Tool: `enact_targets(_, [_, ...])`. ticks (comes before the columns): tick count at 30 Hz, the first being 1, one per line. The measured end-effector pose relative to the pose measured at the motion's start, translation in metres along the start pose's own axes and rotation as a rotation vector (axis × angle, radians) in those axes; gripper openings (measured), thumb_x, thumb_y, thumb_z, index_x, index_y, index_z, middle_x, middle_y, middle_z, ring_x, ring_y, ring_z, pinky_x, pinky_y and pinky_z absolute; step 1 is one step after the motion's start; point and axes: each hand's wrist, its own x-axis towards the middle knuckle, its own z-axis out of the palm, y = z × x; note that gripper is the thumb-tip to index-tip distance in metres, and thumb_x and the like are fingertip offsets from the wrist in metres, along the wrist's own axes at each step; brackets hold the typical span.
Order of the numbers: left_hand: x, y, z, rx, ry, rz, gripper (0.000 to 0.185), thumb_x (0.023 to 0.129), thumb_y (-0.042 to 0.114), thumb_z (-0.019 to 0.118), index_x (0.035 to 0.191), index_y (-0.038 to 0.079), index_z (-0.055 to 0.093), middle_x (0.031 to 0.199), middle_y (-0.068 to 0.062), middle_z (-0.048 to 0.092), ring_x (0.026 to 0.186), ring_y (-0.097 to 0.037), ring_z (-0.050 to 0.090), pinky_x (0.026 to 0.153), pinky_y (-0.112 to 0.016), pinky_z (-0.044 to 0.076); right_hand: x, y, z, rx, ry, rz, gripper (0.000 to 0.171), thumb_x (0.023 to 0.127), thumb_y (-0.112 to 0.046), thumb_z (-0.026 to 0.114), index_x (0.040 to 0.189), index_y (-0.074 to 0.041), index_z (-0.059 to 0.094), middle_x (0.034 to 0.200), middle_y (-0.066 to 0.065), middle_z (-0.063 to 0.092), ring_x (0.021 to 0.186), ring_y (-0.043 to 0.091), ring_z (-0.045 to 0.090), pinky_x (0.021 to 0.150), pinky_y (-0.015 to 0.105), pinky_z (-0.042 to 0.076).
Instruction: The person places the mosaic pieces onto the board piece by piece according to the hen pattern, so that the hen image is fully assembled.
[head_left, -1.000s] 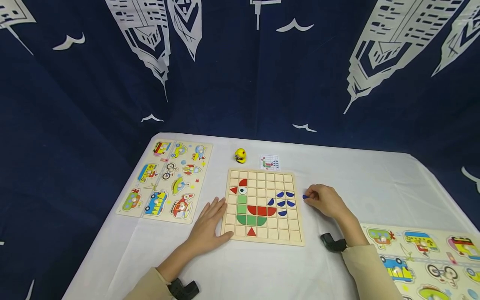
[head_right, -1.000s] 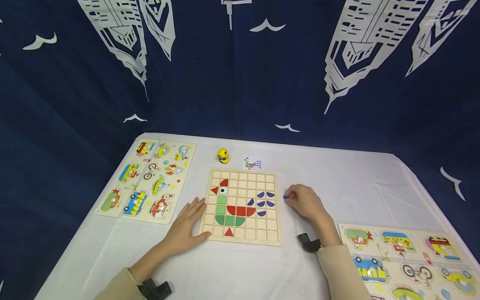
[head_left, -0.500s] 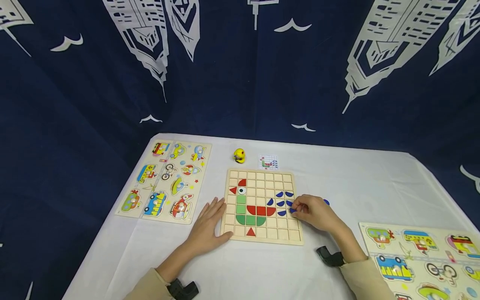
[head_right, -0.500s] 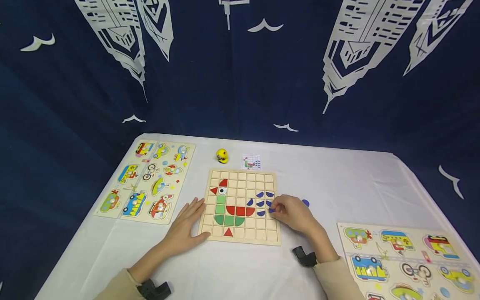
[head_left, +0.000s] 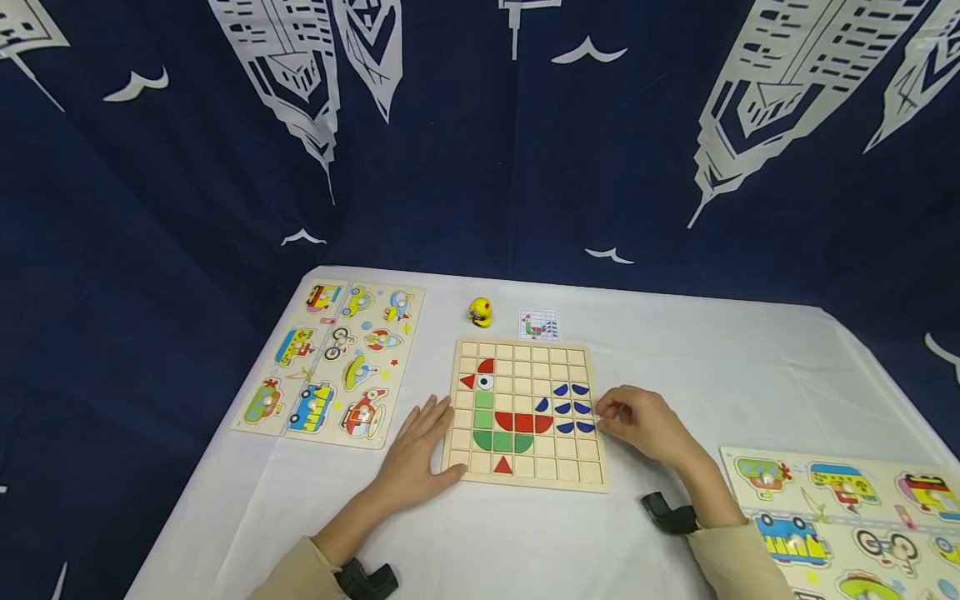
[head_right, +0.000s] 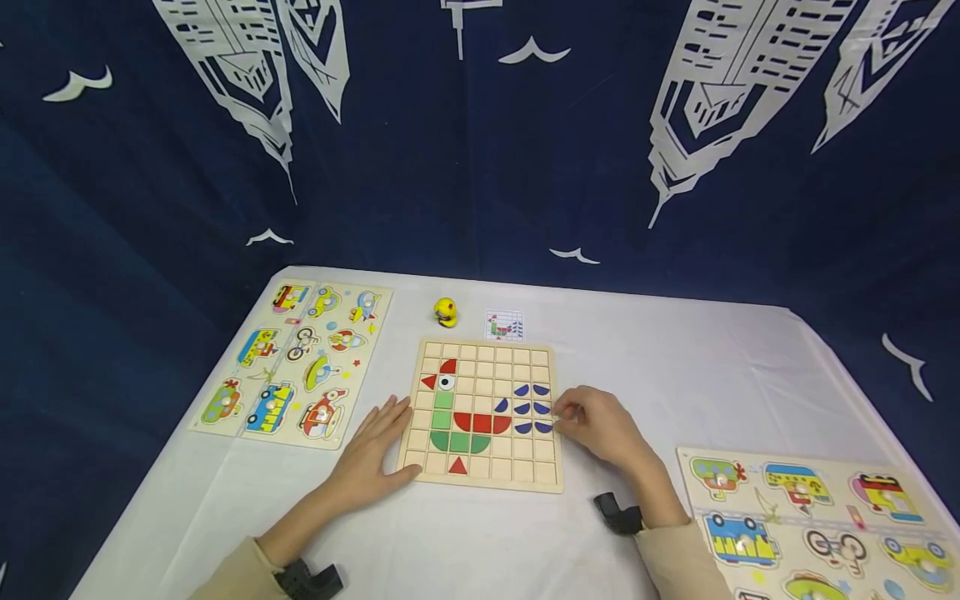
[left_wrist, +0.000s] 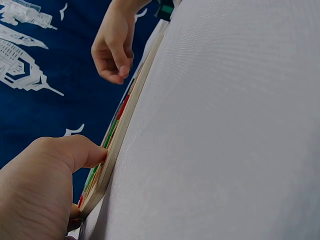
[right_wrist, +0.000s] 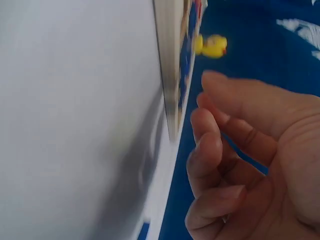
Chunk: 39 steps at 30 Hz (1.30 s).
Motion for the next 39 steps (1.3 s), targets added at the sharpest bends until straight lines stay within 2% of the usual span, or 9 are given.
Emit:
enact_targets(4, [0.0,0.0,-0.001,0.004,-0.009,-0.007,0.084,0.079,0.035,0.073,0.145,-0.004,0.041,0.157,-0.014,0.034,0.149,-0.032,0.023,0.123,-0.048,0.016,-0.007,0.012,-0.014,-0.053,0.101,0.097,0.014,0.08,-0.004,0.075,0.093,-0.005,0.071,0.083,0.003,0.064,0.067,0.011,0.046,0.056,0.022,0.038])
enact_targets(7, [0.0,0.0,-0.002,-0.001,-0.023,-0.022,0.084,0.08,0.036,0.073,0.146,-0.004,0.04,0.158,-0.014,0.032,0.15,-0.031,0.021,0.123,-0.046,0.014,-0.013,0.022,-0.021,-0.087,0.129,0.174,0.019,0.08,-0.005,0.075,0.099,-0.001,0.07,0.088,0.011,0.065,0.068,0.014,0.047,0.056,0.024,0.037])
enact_targets(11, [0.0,0.0,-0.002,-0.001,-0.032,-0.031,0.085,0.08,0.037,0.072,0.147,-0.004,0.039,0.159,-0.014,0.032,0.151,-0.031,0.02,0.124,-0.045,0.012,-0.016,0.033,-0.025,-0.11,0.086,0.255,0.03,0.082,-0.01,0.073,0.109,0.002,0.067,0.095,0.018,0.066,0.073,0.02,0.053,0.061,0.029,0.04])
enact_targets(15, [0.0,0.0,-0.001,0.0,-0.015,-0.017,0.084,0.079,0.034,0.073,0.145,-0.005,0.041,0.157,-0.015,0.034,0.15,-0.032,0.022,0.123,-0.048,0.016,-0.016,0.039,-0.022,-0.103,0.017,0.314,0.038,0.084,-0.014,0.071,0.117,0.004,0.063,0.093,0.016,0.066,0.078,0.022,0.056,0.065,0.031,0.043])
enact_targets(18, [0.0,0.0,0.0,-0.004,0.0,-0.005,0.083,0.078,0.033,0.074,0.144,-0.005,0.042,0.156,-0.016,0.036,0.149,-0.034,0.024,0.122,-0.05,0.018,-0.014,0.039,-0.017,-0.075,-0.002,0.313,0.04,0.084,-0.013,0.071,0.119,0.003,0.061,0.088,0.011,0.063,0.074,0.02,0.053,0.064,0.029,0.042])
enact_targets(24, [0.0,0.0,0.001,0.007,0.005,0.0,0.083,0.078,0.033,0.074,0.144,-0.005,0.042,0.156,-0.016,0.036,0.149,-0.034,0.025,0.122,-0.05,0.018,-0.013,0.034,-0.01,-0.041,0.01,0.25,0.032,0.086,-0.006,0.069,0.116,0.003,0.063,0.083,0.005,0.06,0.07,0.015,0.049,0.06,0.023,0.04])
enact_targets(32, [0.001,0.001,0.0,0.004,-0.011,-0.012,0.084,0.079,0.035,0.074,0.145,-0.004,0.041,0.157,-0.014,0.035,0.149,-0.032,0.023,0.123,-0.048,0.016,-0.012,0.036,-0.008,-0.077,0.077,0.225,0.024,0.084,-0.002,0.07,0.108,0.002,0.067,0.08,0.005,0.058,0.068,0.015,0.048,0.059,0.024,0.038])
enact_targets(39, [0.0,0.002,0.0,-0.007,-0.003,-0.011,0.082,0.079,0.032,0.074,0.145,-0.004,0.042,0.156,-0.014,0.036,0.149,-0.033,0.024,0.123,-0.048,0.017,-0.012,0.042,-0.009,-0.093,0.094,0.211,0.016,0.085,-0.002,0.069,0.101,-0.002,0.069,0.081,0.007,0.056,0.07,0.017,0.046,0.06,0.025,0.037])
